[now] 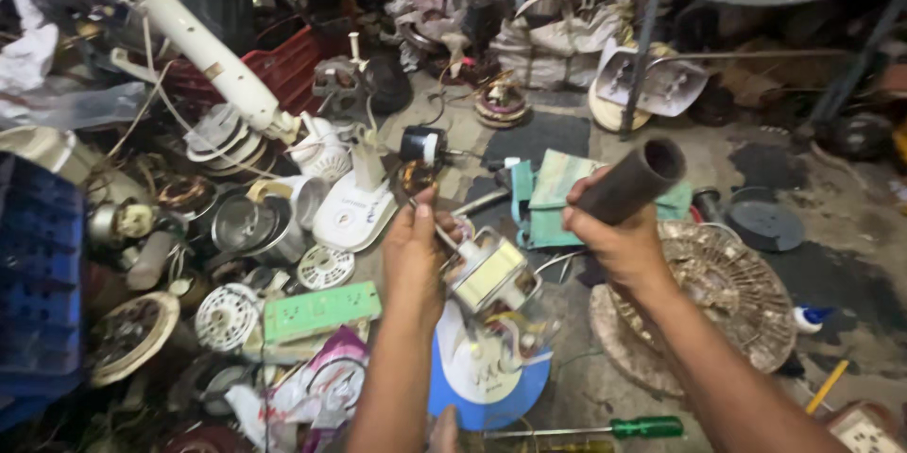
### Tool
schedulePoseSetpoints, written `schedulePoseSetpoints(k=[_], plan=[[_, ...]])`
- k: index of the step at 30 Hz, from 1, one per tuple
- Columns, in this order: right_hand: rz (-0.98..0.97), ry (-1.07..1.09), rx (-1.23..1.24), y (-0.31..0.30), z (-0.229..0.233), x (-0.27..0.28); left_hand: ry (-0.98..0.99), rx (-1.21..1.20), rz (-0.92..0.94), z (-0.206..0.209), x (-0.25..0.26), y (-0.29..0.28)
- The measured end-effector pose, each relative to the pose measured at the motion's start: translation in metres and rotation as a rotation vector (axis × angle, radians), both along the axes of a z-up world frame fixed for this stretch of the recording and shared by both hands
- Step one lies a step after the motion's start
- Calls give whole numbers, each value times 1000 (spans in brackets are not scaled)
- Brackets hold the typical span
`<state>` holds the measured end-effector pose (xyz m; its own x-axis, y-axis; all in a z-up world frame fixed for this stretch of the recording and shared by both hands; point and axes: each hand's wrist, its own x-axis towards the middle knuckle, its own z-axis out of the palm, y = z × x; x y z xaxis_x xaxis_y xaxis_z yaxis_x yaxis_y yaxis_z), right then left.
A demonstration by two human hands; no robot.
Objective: The person is repairing a small electrical motor, likely from a fan. They use a hammer to tap the motor housing and a screwdriver to adjust internal components and wires.
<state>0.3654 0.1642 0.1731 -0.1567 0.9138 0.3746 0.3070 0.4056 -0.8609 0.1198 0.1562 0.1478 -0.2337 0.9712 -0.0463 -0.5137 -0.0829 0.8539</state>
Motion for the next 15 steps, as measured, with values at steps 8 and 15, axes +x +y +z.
schedulePoseSetpoints(k=[8, 15], plan=[[-230, 270, -117, 3, -39, 30, -218, 59, -318, -20, -34, 11], [-358, -132, -387, -56, -160, 72, -196, 85, -299, -33, -32, 16]])
